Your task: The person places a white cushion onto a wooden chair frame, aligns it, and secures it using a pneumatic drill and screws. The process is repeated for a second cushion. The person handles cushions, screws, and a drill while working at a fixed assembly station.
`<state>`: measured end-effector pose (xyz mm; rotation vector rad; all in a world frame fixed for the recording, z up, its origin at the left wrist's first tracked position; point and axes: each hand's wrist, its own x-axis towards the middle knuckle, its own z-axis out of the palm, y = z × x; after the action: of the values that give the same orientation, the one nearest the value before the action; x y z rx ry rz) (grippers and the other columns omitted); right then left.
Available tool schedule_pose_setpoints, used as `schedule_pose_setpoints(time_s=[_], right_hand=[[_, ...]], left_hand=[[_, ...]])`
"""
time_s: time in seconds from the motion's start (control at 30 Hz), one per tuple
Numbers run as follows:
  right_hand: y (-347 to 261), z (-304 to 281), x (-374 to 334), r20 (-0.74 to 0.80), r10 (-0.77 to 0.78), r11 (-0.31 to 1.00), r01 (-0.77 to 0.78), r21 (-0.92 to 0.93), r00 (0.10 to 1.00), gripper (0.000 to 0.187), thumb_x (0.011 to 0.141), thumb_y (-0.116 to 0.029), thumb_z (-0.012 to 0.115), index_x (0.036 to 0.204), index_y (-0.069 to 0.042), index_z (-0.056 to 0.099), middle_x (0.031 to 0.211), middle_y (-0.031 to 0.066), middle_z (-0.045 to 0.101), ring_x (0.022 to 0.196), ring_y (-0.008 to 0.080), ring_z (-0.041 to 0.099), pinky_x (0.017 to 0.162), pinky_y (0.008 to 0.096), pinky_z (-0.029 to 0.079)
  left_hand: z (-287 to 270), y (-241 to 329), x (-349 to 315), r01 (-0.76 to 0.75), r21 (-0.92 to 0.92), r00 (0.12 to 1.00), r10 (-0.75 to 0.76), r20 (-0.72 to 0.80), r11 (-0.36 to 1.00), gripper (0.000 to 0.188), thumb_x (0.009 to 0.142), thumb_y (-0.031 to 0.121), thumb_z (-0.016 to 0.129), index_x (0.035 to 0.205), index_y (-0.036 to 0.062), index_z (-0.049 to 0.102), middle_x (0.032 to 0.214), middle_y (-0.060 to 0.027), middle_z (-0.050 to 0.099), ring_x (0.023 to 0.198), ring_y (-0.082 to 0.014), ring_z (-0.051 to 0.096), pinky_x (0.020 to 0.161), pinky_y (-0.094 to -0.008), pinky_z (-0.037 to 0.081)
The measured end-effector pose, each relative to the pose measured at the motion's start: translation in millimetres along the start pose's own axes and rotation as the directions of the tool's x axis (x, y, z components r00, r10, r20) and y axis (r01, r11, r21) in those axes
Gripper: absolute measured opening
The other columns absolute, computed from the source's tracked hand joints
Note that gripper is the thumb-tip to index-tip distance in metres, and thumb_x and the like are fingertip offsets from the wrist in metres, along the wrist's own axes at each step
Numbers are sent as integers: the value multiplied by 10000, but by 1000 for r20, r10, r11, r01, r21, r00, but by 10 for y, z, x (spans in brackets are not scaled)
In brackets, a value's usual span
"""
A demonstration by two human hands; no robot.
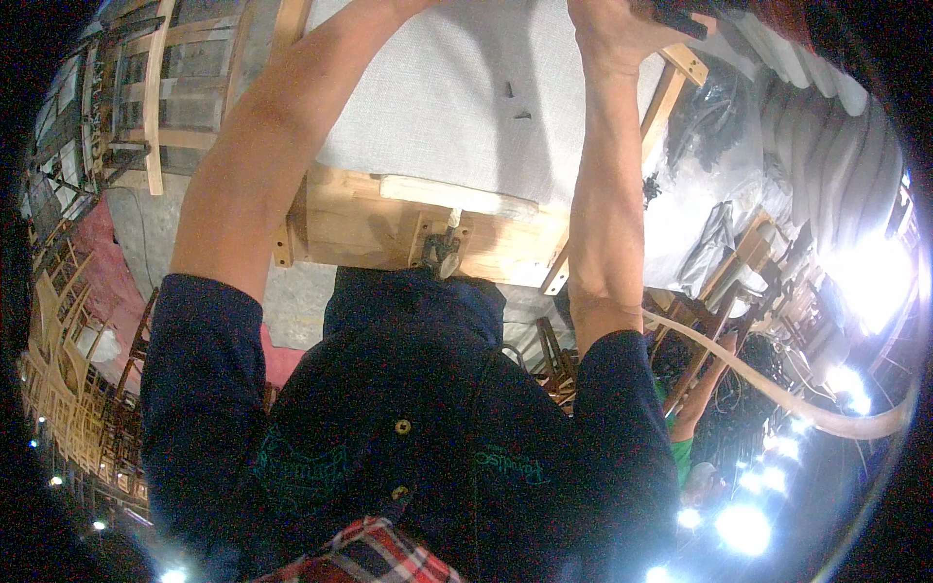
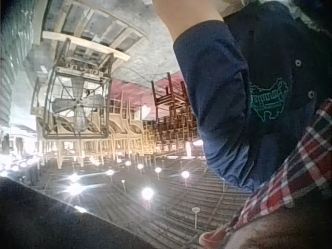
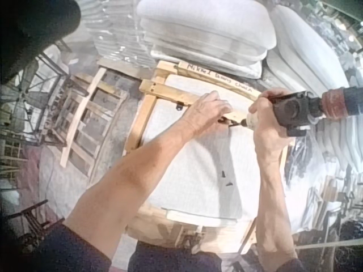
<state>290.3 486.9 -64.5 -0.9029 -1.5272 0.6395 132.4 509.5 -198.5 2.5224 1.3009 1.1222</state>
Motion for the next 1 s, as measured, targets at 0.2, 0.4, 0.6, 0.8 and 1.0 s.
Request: schedule_pose_setpoints(time_s=[0.2, 0.4, 0.6, 0.8, 1.0], right_hand=[[-242, -279, 71, 353, -336, 576, 487, -657, 873, 33, 844, 14, 675, 828, 11, 646, 795, 80, 695, 689, 173, 665, 726, 302, 540], [-672, -799, -223, -13, -321, 878, 292, -379, 947, 145, 811, 59, 614, 932, -9, 654, 855, 168, 689, 684, 243, 669, 646, 390, 579], [-971, -1385, -902, -312, 159, 982, -117, 149, 937, 335, 838, 158, 538, 1127, -8, 504, 899, 190, 665, 743, 259, 694, 744, 414, 575], [-1059, -1570, -1193, -396, 255, 960, -182, 212, 882, 337, 836, 159, 525, 1133, -1, 500, 931, 206, 628, 747, 273, 673, 726, 443, 568], [-1174, -1472, -1147, -444, 376, 883, -170, 437, 814, 281, 827, 77, 539, 1077, -48, 564, 921, 184, 623, 719, 285, 642, 712, 461, 558]], left_hand=[[-104, 23, -19, -49, -76, 998, 46, -40, 996, 307, 749, 268, 786, 998, 116, 690, 969, -50, 666, 979, -282, 573, 910, -406, 498], [-14, 14, 20, -2, -31, 997, 4, 72, 1000, 388, 798, 304, 758, 1113, 88, 690, 1139, -84, 668, 1095, -290, 566, 984, -430, 464], [-151, 656, -412, 75, 13, 990, -76, 116, 997, 250, 926, 238, 700, 1152, 153, 762, 1157, -70, 711, 1124, -277, 617, 1026, -436, 462], [-431, 1320, -799, 148, -218, 957, -84, 276, 965, 191, 912, 193, 720, 1090, 155, 776, 1159, -33, 703, 1118, -256, 599, 990, -410, 468], [-244, 1341, -767, 231, -195, 963, -195, 184, 953, 200, 931, 198, 727, 1090, 84, 768, 1093, -19, 698, 989, -230, 633, 938, -378, 502]])
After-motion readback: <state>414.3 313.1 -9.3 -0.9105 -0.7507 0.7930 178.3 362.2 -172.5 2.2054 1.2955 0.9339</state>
